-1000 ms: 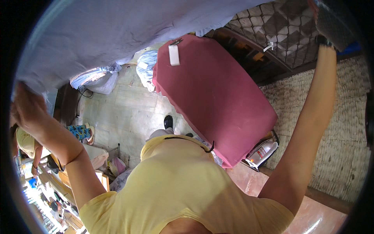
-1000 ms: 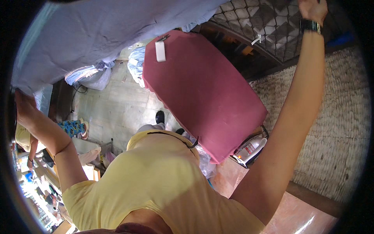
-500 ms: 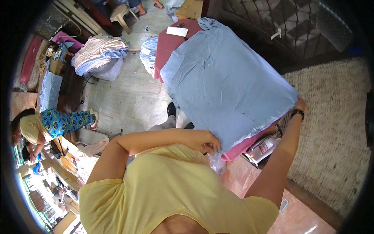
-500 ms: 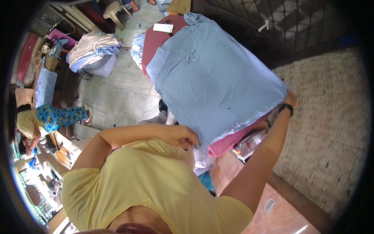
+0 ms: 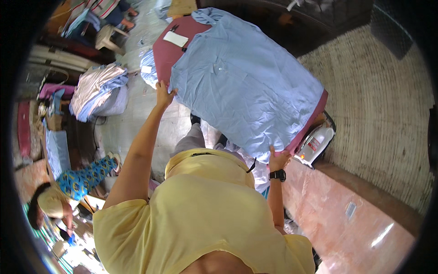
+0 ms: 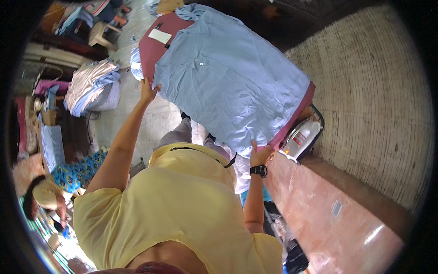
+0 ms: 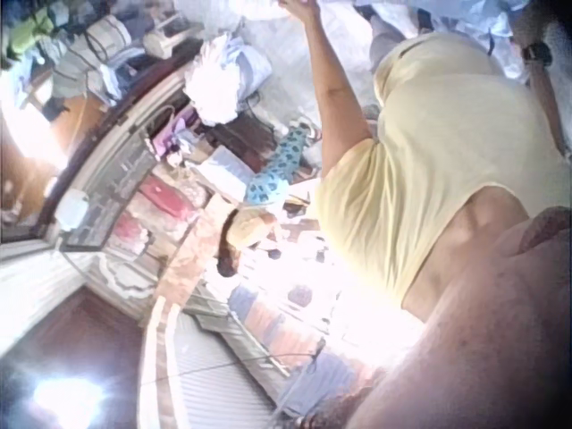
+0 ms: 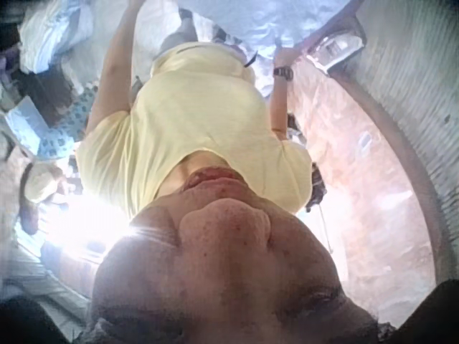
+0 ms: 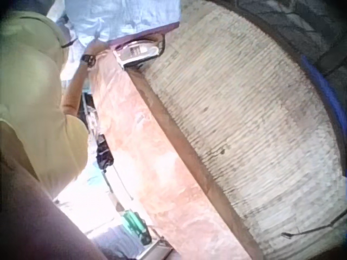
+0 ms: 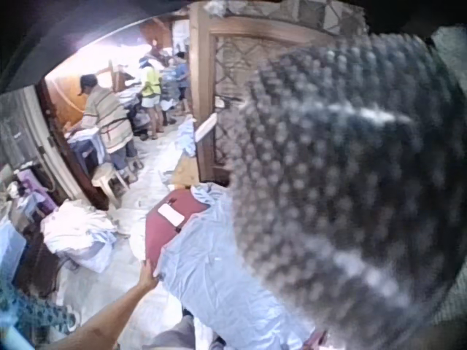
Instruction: The person irons a blue collared shirt on a padded surface, smoothing the fabric with their hands and using an iron on the front panels and around the buttons.
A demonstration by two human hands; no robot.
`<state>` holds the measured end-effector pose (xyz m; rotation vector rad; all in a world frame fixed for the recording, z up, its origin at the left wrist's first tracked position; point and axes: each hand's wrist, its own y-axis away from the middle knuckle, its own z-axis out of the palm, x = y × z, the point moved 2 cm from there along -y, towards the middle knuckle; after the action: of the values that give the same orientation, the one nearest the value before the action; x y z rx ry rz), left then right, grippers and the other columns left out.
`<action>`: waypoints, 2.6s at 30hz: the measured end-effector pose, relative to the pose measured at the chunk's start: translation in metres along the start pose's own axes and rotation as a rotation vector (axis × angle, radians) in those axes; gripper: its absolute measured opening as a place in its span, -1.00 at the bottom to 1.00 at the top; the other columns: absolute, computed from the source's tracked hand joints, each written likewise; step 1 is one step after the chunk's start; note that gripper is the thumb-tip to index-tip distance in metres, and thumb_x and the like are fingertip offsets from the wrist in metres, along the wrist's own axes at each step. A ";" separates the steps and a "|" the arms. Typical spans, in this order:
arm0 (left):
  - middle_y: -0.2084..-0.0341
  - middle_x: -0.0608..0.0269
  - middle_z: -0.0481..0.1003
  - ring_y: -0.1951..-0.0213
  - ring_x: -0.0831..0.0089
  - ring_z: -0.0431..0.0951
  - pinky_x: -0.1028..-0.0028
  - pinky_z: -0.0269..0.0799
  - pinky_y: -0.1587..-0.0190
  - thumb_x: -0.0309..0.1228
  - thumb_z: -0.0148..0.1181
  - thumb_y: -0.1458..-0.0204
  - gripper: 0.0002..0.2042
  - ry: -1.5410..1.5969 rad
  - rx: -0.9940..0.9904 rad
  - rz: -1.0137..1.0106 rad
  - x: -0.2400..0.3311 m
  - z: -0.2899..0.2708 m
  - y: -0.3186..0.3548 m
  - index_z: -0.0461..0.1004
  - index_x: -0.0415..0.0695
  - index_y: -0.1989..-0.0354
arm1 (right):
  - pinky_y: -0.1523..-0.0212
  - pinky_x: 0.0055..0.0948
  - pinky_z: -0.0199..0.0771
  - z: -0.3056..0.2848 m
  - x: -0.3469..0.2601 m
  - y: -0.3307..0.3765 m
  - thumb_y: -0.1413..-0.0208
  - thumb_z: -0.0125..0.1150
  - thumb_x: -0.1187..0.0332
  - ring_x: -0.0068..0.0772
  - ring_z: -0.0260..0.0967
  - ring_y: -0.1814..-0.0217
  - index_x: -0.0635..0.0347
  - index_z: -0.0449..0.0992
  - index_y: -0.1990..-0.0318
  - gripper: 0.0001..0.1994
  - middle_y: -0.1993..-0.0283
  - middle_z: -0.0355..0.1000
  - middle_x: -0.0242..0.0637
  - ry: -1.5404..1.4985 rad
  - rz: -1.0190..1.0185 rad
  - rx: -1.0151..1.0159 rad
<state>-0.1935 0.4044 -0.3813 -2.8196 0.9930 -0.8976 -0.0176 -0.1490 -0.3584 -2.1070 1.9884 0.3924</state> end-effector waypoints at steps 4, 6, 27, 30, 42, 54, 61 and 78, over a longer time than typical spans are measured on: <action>0.37 -0.05 0.40 0.37 0.04 0.44 0.19 0.37 0.19 -0.35 0.32 0.03 -0.65 0.077 -0.112 0.035 -0.015 0.001 -0.011 0.35 -0.26 0.18 | 0.12 -0.02 0.22 0.017 -0.011 0.023 0.02 0.36 0.05 0.06 0.26 0.22 0.30 0.37 0.34 -0.55 0.44 0.32 -0.04 -0.060 -0.042 0.086; 0.45 -0.02 0.41 0.39 0.11 0.46 0.28 0.38 0.26 -0.39 0.23 -0.06 -0.75 0.169 -0.091 0.035 -0.014 -0.007 -0.014 0.34 -0.25 0.19 | 0.21 -0.06 0.25 0.026 -0.008 0.026 -0.04 0.31 0.10 0.02 0.26 0.30 0.26 0.34 0.29 -0.60 0.48 0.29 -0.09 -0.169 0.052 0.135; 0.12 -0.04 0.46 0.05 0.04 0.44 0.19 0.35 0.03 -0.16 0.23 -0.08 -0.60 0.478 -0.222 0.366 0.098 0.039 -0.242 0.45 -0.27 0.10 | -0.29 0.18 0.01 0.019 -0.031 -0.136 -0.16 -0.01 -0.18 0.39 0.07 -0.25 0.53 0.25 -0.16 -0.22 -0.16 0.18 0.44 0.116 0.249 0.390; 0.19 -0.11 0.50 0.06 0.03 0.49 0.20 0.38 0.01 -0.03 0.26 -0.01 -0.51 0.141 -0.278 0.300 0.115 0.085 -0.274 0.48 -0.29 0.17 | -0.22 0.05 0.11 0.027 -0.037 -0.227 -0.05 -0.05 -0.37 0.20 0.19 -0.16 0.50 0.36 -0.03 -0.12 -0.11 0.26 0.33 0.208 0.383 0.251; 0.19 0.01 0.49 0.12 0.04 0.50 0.23 0.42 0.07 -0.36 0.33 0.07 -0.68 0.363 -0.168 0.165 0.135 0.107 -0.324 0.39 -0.17 0.17 | 0.03 0.11 0.33 0.010 -0.070 -0.289 0.04 0.26 -0.17 0.15 0.24 -0.08 0.31 0.33 0.00 -0.30 -0.02 0.28 0.11 0.205 0.388 0.369; 0.19 0.08 0.43 0.09 -0.04 0.38 0.14 0.36 0.03 -0.69 0.11 0.19 -0.75 0.151 -0.039 0.392 0.096 0.050 -0.280 0.55 -0.08 0.34 | -0.36 0.09 -0.14 0.071 -0.312 -0.140 -0.19 0.07 0.05 0.00 -0.08 -0.40 -0.06 0.31 -0.25 -0.51 -0.37 0.09 -0.28 -0.008 -0.722 0.007; 0.03 0.00 0.36 -0.05 -0.02 0.32 0.06 0.20 -0.11 -0.56 0.13 0.13 -0.69 0.107 -0.293 0.815 0.101 0.011 -0.185 0.41 -0.16 0.13 | -0.35 0.19 -0.22 0.071 -0.322 -0.116 -0.12 0.11 -0.07 0.04 -0.10 -0.38 -0.08 0.29 -0.27 -0.41 -0.40 0.03 -0.24 0.017 -0.710 0.024; 0.28 0.03 0.58 0.22 0.26 0.59 0.36 0.45 0.16 -0.42 0.39 0.11 -0.66 0.249 -0.262 0.143 0.037 0.011 -0.331 0.42 -0.23 0.19 | -0.21 -0.08 0.06 0.041 -0.413 -0.109 -0.04 0.31 0.25 -0.02 0.18 -0.18 0.16 0.29 -0.18 -0.45 -0.13 0.27 -0.07 -0.491 -0.700 0.070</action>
<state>0.0236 0.6456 -0.3047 -2.8389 1.4211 -1.2036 0.0691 0.2594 -0.2600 -2.2118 0.9173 0.6064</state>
